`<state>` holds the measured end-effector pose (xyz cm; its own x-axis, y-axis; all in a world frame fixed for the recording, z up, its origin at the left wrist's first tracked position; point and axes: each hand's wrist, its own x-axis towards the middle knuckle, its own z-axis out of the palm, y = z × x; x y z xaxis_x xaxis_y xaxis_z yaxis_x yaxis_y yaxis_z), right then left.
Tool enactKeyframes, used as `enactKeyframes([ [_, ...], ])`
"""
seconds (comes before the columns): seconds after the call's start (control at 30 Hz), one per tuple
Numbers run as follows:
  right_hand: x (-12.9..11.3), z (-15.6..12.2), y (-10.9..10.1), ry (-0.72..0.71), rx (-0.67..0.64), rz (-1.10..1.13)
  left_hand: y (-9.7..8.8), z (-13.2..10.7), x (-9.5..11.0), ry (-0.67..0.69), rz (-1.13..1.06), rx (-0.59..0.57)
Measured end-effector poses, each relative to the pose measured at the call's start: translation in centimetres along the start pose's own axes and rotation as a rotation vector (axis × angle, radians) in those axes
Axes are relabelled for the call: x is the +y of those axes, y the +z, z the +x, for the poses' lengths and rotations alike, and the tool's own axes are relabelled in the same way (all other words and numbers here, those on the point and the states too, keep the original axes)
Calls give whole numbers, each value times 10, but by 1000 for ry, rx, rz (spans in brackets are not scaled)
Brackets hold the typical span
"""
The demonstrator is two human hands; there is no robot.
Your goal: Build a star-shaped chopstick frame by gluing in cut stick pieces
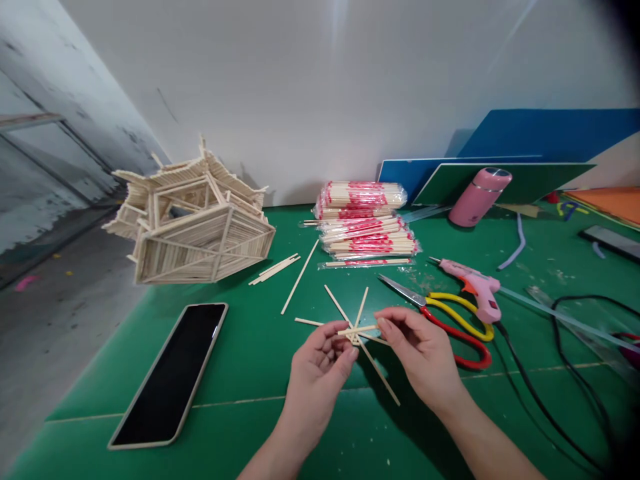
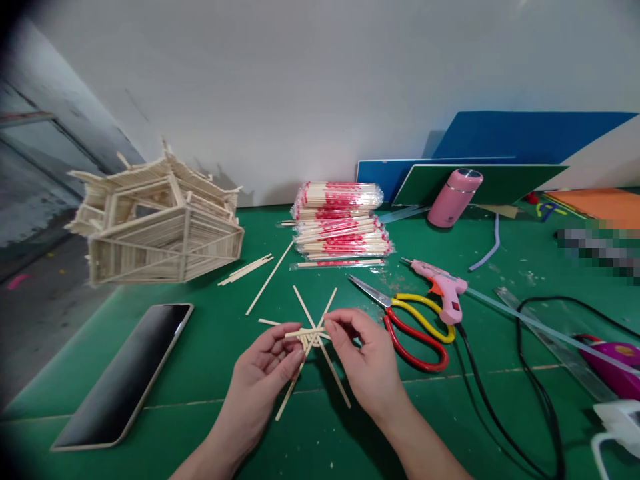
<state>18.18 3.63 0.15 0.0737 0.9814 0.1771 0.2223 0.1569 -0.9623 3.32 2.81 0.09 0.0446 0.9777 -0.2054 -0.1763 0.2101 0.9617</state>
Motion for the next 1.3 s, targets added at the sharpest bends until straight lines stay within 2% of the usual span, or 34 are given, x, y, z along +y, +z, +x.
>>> enactKeyframes([
  [0.13, 0, -2, 4, 10, 10, 26, 2, 1, 1, -41, -49, -37],
  [0.33, -7, -6, 9, -10, -133, 16, 0, 2, 3, -44, -167, -7],
  [0.43, -7, -9, 11, -40, -153, -3, -1, 3, 5, -57, -208, -7],
  [0.67, -7, -12, 11, -16, -141, -3, -4, 1, 6, -40, -134, -4],
  [0.73, -7, -14, 7, 7, -127, -4, -4, -2, 6, -14, -33, -29],
  [0.8, -5, -17, 3, 23, -112, -17, -3, -4, 6, 81, 134, -88],
  [0.97, 0, -29, -3, 16, -99, -109, -4, -7, 1, 515, 727, -225],
  [1.03, 0, -33, -6, 5, -113, -150, -6, -7, -2, 631, 907, -298],
  [1.1, 1, -35, -11, 1, -122, -188, -8, -7, -4, 660, 1019, -357],
  [1.17, 3, -33, -20, 9, -86, -242, -9, -7, -5, 630, 1095, -408],
  [1.3, 19, -28, -50, 19, 106, -431, -9, -7, -5, 612, 1167, -465],
])
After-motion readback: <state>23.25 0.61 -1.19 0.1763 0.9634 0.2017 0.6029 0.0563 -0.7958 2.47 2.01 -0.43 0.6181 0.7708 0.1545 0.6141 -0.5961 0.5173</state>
